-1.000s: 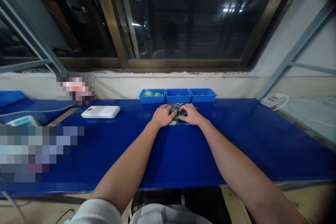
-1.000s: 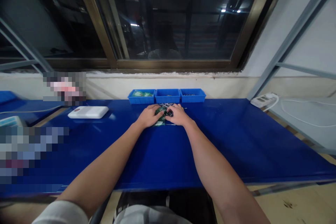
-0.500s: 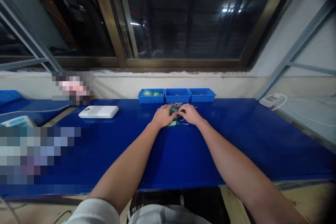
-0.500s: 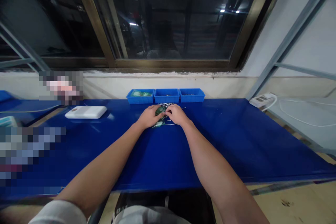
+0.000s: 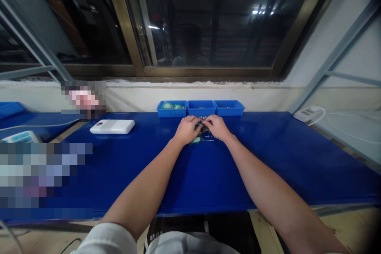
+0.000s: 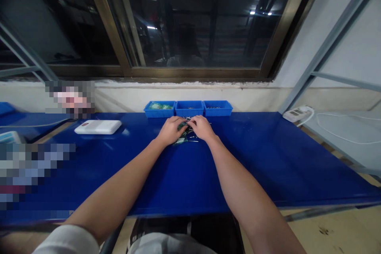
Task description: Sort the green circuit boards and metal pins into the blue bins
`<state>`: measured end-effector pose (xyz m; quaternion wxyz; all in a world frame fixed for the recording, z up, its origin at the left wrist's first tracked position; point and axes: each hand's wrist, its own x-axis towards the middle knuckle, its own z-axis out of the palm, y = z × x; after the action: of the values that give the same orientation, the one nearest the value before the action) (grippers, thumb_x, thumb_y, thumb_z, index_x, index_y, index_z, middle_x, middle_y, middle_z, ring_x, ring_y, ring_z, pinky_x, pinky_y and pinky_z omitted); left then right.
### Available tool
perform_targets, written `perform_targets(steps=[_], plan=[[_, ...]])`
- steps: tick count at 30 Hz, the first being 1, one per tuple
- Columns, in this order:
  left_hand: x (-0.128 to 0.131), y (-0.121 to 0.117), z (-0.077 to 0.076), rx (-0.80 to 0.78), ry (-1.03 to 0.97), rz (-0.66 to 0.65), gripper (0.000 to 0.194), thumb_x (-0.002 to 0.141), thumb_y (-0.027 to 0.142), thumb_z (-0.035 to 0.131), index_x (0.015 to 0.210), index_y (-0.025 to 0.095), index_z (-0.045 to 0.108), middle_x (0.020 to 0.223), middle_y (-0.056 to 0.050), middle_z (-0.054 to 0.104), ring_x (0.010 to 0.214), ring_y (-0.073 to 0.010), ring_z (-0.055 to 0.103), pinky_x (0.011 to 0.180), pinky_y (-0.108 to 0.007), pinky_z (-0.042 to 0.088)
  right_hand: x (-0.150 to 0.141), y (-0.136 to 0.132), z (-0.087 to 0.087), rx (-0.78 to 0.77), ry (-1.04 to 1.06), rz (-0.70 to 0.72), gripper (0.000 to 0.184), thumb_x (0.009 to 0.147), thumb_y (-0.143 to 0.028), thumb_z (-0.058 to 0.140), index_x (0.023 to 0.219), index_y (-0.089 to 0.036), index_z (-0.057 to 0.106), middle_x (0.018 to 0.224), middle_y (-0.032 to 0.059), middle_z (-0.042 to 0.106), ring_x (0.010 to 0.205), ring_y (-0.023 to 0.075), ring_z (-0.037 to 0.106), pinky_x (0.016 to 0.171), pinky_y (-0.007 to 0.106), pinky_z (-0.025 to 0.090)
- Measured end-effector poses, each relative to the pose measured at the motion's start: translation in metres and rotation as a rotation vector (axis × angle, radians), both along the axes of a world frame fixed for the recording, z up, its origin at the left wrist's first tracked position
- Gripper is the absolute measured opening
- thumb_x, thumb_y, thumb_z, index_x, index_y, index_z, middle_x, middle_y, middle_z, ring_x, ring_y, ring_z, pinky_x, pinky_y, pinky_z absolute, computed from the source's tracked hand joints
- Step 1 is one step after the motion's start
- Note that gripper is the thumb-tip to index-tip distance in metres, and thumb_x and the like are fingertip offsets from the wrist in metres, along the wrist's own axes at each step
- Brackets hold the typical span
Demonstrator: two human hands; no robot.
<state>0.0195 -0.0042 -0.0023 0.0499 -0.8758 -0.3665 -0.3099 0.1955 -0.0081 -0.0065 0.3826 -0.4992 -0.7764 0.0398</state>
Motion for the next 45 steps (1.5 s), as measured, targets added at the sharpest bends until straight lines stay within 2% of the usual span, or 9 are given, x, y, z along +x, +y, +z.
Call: perform_targets(steps=[8,17,23,27,29,32,34,39,45], plan=[[0.002,-0.001,0.002,0.013,-0.029,0.0,0.027,0.092,0.031,0.041,0.095,0.019,0.065,0.088,-0.005,0.066,0.086,-0.019,0.057,0.077,-0.034,0.039,-0.007,-0.008,0.009,-0.002,0.129,-0.009,0.03,0.085,-0.039,0.05,0.069,-0.017,0.062,0.066,0.0022,0.062,0.063,0.0139,0.054,0.06,0.025,0.036],[0.0,0.005,-0.001,0.026,-0.178,-0.014,0.022,0.089,0.027,0.048,0.101,0.02,0.066,0.089,-0.005,0.068,0.084,-0.0182,0.059,0.078,-0.032,0.044,-0.011,-0.01,0.01,-0.024,0.31,-0.066,0.039,0.081,-0.049,0.051,0.06,-0.017,0.059,0.053,-0.0004,0.055,0.053,0.0121,0.049,0.055,0.025,0.035],[-0.003,0.011,-0.005,0.027,-0.238,-0.007,0.023,0.087,0.02,0.048,0.097,0.018,0.068,0.086,-0.006,0.069,0.08,-0.0184,0.061,0.076,-0.03,0.049,-0.012,-0.009,0.011,-0.19,0.673,0.189,0.032,0.072,-0.049,0.062,0.08,-0.017,0.064,0.067,0.0024,0.065,0.063,0.0152,0.059,0.061,0.027,0.044],[-0.002,0.01,-0.004,0.022,-0.257,-0.019,0.022,0.087,0.023,0.048,0.096,0.017,0.067,0.084,-0.006,0.068,0.08,-0.0181,0.061,0.076,-0.03,0.049,-0.01,-0.01,0.011,-0.255,0.777,0.232,0.036,0.072,-0.052,0.061,0.075,-0.017,0.066,0.07,0.0048,0.067,0.059,0.0147,0.057,0.053,0.027,0.041],[-0.001,0.008,-0.003,0.011,-0.293,-0.021,0.024,0.087,0.025,0.05,0.105,0.017,0.063,0.089,-0.006,0.068,0.083,-0.0176,0.061,0.079,-0.031,0.049,-0.008,-0.01,0.012,-0.26,0.816,0.226,0.04,0.075,-0.055,0.057,0.075,-0.016,0.066,0.071,0.0059,0.067,0.059,0.0149,0.057,0.05,0.026,0.039],[-0.003,0.007,-0.001,-0.005,-0.34,0.026,0.043,0.083,0.026,0.055,0.125,0.018,0.048,0.104,-0.007,0.065,0.093,-0.0192,0.06,0.087,-0.035,0.047,-0.002,-0.006,0.012,-0.201,0.792,0.138,0.049,0.08,-0.059,0.045,0.077,-0.016,0.066,0.076,0.0078,0.068,0.069,0.0174,0.061,0.055,0.027,0.042],[-0.006,0.008,-0.001,-0.014,-0.338,0.081,0.05,0.081,0.024,0.056,0.129,0.017,0.043,0.109,-0.009,0.062,0.098,-0.0214,0.057,0.089,-0.038,0.046,0.006,-0.002,0.011,-0.145,0.718,0.035,0.055,0.083,-0.062,0.036,0.08,-0.016,0.067,0.082,0.0086,0.069,0.08,0.0193,0.062,0.065,0.029,0.045],[-0.011,0.013,-0.002,-0.047,-0.309,0.191,0.043,0.08,0.019,0.052,0.122,0.017,0.049,0.109,-0.01,0.061,0.102,-0.0247,0.055,0.09,-0.042,0.044,0.03,0.009,0.007,-0.083,0.544,-0.179,0.065,0.086,-0.064,0.021,0.092,-0.019,0.068,0.099,0.0077,0.068,0.102,0.0223,0.057,0.089,0.036,0.04],[-0.012,0.016,-0.006,-0.104,-0.248,0.229,0.043,0.08,0.023,0.049,0.123,0.015,0.049,0.119,-0.012,0.055,0.112,-0.0279,0.05,0.095,-0.042,0.042,0.038,0.012,0.006,-0.089,0.289,-0.386,0.06,0.087,-0.061,0.022,0.117,-0.023,0.059,0.122,0.0062,0.058,0.114,0.0277,0.043,0.096,0.046,0.029]])
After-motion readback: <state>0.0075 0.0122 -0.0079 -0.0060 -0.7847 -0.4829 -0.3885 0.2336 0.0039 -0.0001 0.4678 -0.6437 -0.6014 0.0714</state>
